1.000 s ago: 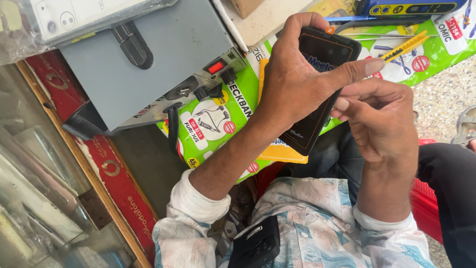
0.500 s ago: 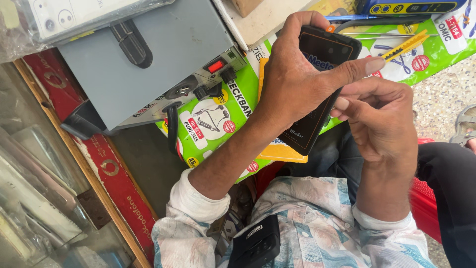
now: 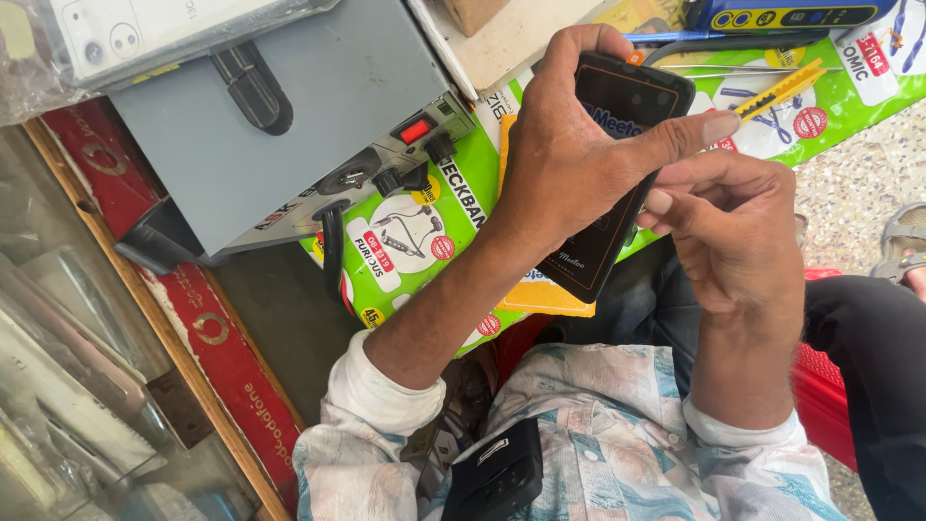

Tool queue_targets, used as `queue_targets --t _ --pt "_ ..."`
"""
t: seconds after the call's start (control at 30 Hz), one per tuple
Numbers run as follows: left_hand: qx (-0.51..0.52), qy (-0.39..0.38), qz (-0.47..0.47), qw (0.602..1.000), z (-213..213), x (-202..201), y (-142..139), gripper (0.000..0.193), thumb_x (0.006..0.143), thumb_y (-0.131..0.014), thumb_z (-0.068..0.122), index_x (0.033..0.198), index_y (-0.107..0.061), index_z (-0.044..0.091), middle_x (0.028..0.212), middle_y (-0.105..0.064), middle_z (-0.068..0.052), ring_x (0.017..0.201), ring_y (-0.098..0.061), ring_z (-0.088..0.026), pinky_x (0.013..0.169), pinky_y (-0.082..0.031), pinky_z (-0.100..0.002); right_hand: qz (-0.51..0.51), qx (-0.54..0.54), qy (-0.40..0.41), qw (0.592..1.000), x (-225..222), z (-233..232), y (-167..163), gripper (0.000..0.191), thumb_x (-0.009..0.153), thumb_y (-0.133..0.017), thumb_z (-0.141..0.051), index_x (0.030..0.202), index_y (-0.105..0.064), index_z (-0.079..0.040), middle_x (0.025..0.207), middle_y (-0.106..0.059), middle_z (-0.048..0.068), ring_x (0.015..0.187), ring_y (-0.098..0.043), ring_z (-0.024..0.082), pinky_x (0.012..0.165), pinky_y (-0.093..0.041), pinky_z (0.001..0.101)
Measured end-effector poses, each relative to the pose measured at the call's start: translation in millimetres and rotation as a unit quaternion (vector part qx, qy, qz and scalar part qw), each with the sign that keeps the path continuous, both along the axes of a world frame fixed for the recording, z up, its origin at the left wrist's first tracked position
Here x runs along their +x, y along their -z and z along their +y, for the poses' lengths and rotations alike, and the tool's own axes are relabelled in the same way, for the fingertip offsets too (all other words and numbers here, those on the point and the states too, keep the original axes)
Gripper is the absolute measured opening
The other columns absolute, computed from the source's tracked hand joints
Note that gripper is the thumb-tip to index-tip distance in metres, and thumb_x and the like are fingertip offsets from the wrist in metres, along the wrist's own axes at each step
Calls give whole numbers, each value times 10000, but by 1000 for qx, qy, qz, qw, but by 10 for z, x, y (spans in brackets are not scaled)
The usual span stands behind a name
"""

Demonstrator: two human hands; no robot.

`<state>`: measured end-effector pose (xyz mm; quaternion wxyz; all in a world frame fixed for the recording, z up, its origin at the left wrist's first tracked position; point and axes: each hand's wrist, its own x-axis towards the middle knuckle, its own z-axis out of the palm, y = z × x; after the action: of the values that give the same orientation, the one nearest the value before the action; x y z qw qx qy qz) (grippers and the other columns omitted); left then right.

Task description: The person is repairing a smartphone. They are seen handling the phone's internal components, including the motherboard and battery, and using tools to manipulate them.

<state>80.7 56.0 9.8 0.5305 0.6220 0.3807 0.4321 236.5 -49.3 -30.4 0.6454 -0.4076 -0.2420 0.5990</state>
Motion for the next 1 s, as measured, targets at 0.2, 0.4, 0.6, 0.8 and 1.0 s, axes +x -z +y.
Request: queue_targets --t 0.2,0.4,0.6,0.8,1.0 --pt "8 -3 10 1000 -8 -1 -5 730 768 -916 431 1209 -496 28 1014 -744 -132 891 -789 -157 798 -660 -254 6 3 0 1000 3 -1 15 122 944 -695 181 1053 -701 128 885 -729 208 791 -745 223 781 -632 283" --pt "13 -1 19 1000 3 -10 -1 740 768 -915 439 1225 -500 31 1029 -737 -136 908 -786 -161 813 -660 -259 -4 0 2 1000 14 -4 27 117 946 -704 175 1052 -702 128 887 -730 206 784 -743 214 758 -623 260" --pt "16 -1 21 1000 -1 -11 16 735 769 -915 444 1209 -499 27 1041 -732 -140 921 -785 -167 821 -660 -262 -6 -4 0 1000 15 -6 34 121 937 -710 170 1049 -701 125 890 -732 201 773 -740 207 745 -617 247" --pt "14 1 18 1000 -3 -13 20 741 767 -914 451 1212 -496 32 1043 -732 -133 927 -782 -158 824 -657 -258 -5 4 -1 1000 6 -5 24 117 944 -705 177 1050 -702 126 892 -731 206 778 -741 210 753 -620 252" --pt "34 -12 32 999 -5 -15 18 726 769 -927 447 1199 -512 35 1036 -728 -124 929 -770 -153 839 -641 -258 -5 1 0 1000 -4 -2 17 113 948 -703 176 1048 -701 123 889 -730 208 787 -746 216 756 -624 255"
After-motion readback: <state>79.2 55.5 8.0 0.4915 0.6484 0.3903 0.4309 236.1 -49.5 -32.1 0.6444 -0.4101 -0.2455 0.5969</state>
